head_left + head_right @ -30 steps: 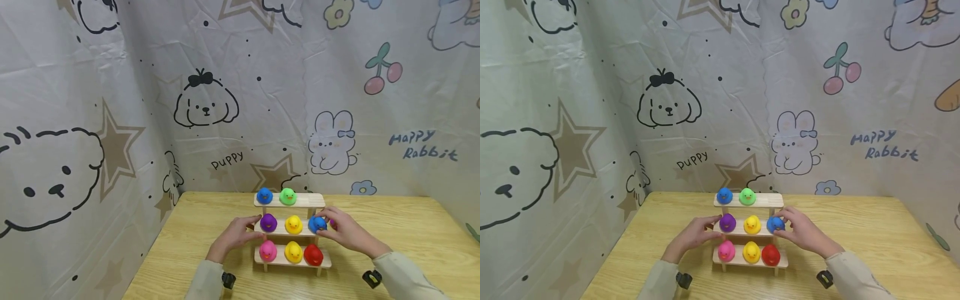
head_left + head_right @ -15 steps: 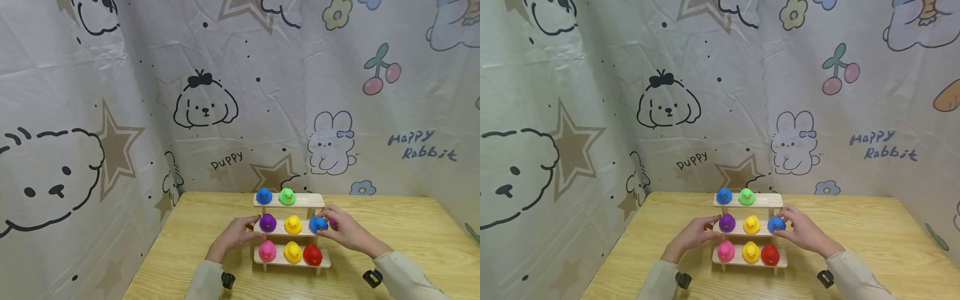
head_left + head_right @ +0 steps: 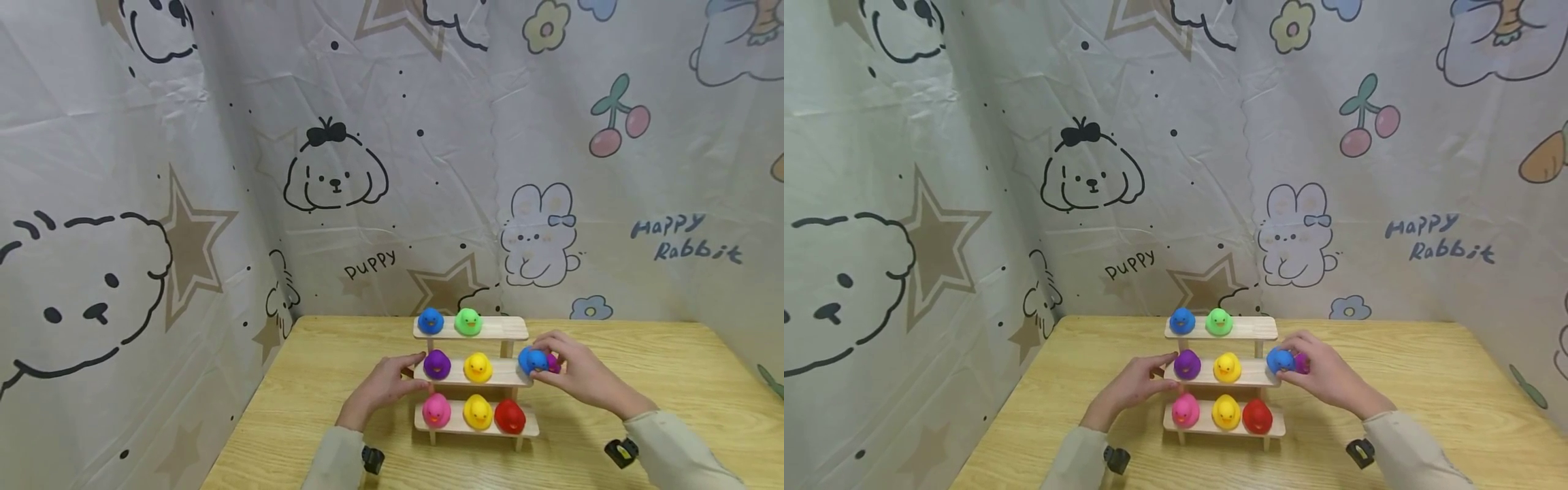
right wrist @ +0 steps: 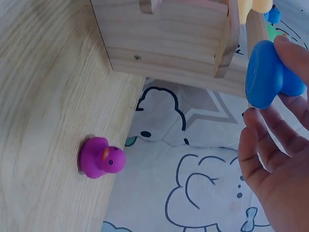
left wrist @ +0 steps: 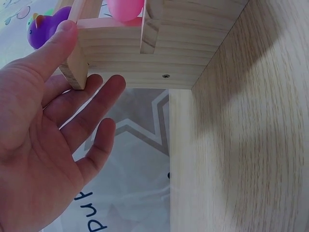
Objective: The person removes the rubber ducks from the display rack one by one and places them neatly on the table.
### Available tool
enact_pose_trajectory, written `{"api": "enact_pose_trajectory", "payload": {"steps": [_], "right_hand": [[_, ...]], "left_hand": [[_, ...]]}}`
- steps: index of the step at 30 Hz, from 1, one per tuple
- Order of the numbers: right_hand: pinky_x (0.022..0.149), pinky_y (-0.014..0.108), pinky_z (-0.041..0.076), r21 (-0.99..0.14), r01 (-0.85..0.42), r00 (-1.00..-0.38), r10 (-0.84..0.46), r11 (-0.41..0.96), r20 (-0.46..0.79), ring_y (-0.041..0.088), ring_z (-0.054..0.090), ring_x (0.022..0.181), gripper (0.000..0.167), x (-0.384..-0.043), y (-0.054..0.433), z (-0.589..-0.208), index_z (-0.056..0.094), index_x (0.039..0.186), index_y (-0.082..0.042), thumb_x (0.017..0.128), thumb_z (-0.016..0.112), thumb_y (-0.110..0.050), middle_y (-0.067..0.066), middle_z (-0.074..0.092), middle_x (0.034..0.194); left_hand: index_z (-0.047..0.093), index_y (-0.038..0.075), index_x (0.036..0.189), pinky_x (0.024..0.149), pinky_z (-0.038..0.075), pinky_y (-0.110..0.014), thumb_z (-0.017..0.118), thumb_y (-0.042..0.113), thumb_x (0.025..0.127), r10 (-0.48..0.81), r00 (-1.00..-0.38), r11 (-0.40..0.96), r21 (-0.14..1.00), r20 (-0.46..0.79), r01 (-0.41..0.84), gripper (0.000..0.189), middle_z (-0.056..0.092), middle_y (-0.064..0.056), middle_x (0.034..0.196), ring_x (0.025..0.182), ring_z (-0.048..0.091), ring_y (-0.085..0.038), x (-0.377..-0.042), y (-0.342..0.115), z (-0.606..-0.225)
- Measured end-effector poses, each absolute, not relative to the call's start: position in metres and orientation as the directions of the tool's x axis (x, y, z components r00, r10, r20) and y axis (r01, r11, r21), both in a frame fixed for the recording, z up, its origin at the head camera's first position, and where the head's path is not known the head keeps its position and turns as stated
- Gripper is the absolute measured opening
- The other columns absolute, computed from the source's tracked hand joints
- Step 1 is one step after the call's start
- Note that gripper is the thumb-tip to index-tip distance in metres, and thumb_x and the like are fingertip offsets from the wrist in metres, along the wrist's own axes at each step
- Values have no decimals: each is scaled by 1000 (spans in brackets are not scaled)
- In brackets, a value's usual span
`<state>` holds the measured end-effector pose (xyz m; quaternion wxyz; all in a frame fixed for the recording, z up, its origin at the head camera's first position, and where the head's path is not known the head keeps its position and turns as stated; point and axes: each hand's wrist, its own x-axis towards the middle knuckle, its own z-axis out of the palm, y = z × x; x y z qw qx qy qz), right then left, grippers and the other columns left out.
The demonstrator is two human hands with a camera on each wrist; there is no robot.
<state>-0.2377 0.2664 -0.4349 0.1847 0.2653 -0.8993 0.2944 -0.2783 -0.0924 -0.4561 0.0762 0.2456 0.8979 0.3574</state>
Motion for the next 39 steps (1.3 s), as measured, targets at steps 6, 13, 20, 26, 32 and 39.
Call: {"api": "enact_pose_trajectory", "payload": {"steps": [6, 13, 20, 26, 32, 39], "right_hand": [[64, 25, 46, -404, -578, -790, -363, 709, 493, 8, 50, 83, 31, -236, 275, -432, 64, 99, -19, 74, 82, -19, -6, 58, 102], [60, 23, 40, -385, -591, -772, -359, 709, 524, 6, 47, 79, 32, -234, 286, -433, 63, 99, -19, 73, 83, -17, -6, 58, 100], [58, 23, 39, -394, -564, -789, -332, 725, 517, 7, 47, 79, 32, -234, 295, -436, 64, 99, -18, 73, 83, -16, -3, 58, 102], [58, 23, 40, -362, -550, -788, -325, 752, 523, 6, 48, 79, 36, -239, 305, -440, 64, 98, -16, 68, 85, -11, -3, 58, 101], [59, 24, 40, -363, -528, -801, -306, 768, 515, 6, 48, 79, 37, -239, 312, -441, 65, 98, -14, 67, 85, -10, -1, 58, 102], [59, 26, 41, -390, -493, -831, -287, 778, 476, 7, 48, 78, 34, -241, 319, -444, 64, 97, -15, 70, 84, -12, -1, 58, 101]], "left_hand": [[49, 15, 139, 80, 48, -29, 67, 42, 86, 492, -870, 631, 674, 35, 384, 63, 55, -1, 133, 98, 58, -16, -278, -92, -456], [50, 15, 139, 80, 48, -30, 67, 42, 86, 486, -873, 634, 674, 34, 379, 62, 55, -2, 133, 98, 58, -16, -278, -92, -456], [50, 14, 139, 79, 48, -29, 67, 42, 86, 488, -873, 640, 670, 24, 376, 62, 55, -2, 133, 98, 58, -16, -277, -93, -454], [50, 14, 139, 79, 48, -29, 67, 41, 86, 494, -869, 638, 668, 27, 384, 62, 54, -2, 134, 98, 58, -16, -277, -93, -453], [49, 15, 139, 80, 48, -28, 67, 41, 86, 502, -864, 636, 663, 34, 396, 61, 54, -2, 134, 98, 59, -16, -278, -93, -453], [49, 16, 140, 79, 48, -28, 67, 40, 86, 510, -860, 631, 664, 36, 402, 61, 54, -3, 134, 98, 59, -15, -279, -93, -455]]}}
